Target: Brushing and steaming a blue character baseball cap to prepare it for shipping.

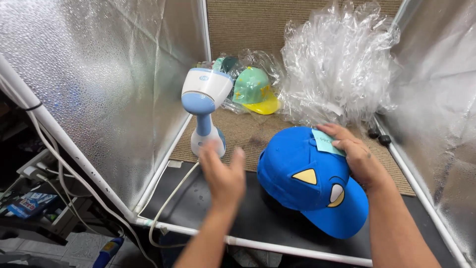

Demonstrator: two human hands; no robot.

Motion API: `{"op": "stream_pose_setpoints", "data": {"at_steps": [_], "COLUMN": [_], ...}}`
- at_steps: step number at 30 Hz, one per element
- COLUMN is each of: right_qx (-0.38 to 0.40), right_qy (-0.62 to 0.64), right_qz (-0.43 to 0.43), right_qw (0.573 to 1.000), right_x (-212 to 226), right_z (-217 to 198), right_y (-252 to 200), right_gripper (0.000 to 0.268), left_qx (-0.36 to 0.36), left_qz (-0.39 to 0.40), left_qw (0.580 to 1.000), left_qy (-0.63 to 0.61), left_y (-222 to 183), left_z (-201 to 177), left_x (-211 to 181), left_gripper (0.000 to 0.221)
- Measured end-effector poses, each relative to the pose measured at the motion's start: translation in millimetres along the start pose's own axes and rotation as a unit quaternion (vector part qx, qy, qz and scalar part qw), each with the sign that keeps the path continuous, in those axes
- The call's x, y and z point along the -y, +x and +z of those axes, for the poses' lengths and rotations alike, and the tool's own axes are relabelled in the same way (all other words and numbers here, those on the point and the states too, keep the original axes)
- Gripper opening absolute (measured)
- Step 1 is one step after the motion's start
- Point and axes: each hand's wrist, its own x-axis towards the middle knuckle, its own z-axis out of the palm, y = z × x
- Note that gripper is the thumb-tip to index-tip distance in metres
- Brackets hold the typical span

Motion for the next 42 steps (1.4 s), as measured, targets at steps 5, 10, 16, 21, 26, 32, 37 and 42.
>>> {"op": "stream_pose_setpoints", "data": {"at_steps": [5, 10, 16, 21, 26, 32, 37, 42], "right_qx": [-0.052, -0.043, -0.021, -0.086, -0.042, -0.014, -0.027, -0.024], "right_qy": [-0.115, -0.22, -0.261, -0.269, -0.271, -0.238, -0.24, -0.226], "right_qz": [-0.049, -0.086, -0.021, -0.035, -0.015, 0.039, 0.054, 0.065], "right_qw": [0.991, 0.971, 0.965, 0.959, 0.962, 0.97, 0.969, 0.972], "right_x": [0, 0, 4, -8, 2, 13, 15, 20], "right_z": [-4, 6, 12, 15, 22, 22, 25, 24], "right_y": [5, -2, -14, -25, -24, -18, -20, -23], "right_gripper": [0.052, 0.049, 0.06, 0.08, 0.08, 0.085, 0.09, 0.088], "left_qx": [0.05, 0.049, 0.245, 0.52, 0.59, 0.614, 0.594, 0.609], "left_qz": [-0.176, -0.217, -0.265, -0.129, 0.002, 0.044, 0.036, 0.041], "left_qw": [0.981, 0.972, 0.919, 0.815, 0.74, 0.68, 0.708, 0.679], "left_qy": [0.06, 0.07, 0.161, 0.221, 0.322, 0.399, 0.38, 0.407], "left_y": [89, 104, 153, 191, 194, 200, 192, 193], "left_z": [33, 62, 29, -24, 4, 55, 99, 92], "left_x": [58, 96, 31, -109, -121, -124, -125, -133], "left_gripper": [0.083, 0.059, 0.066, 0.064, 0.053, 0.053, 0.049, 0.049]}}
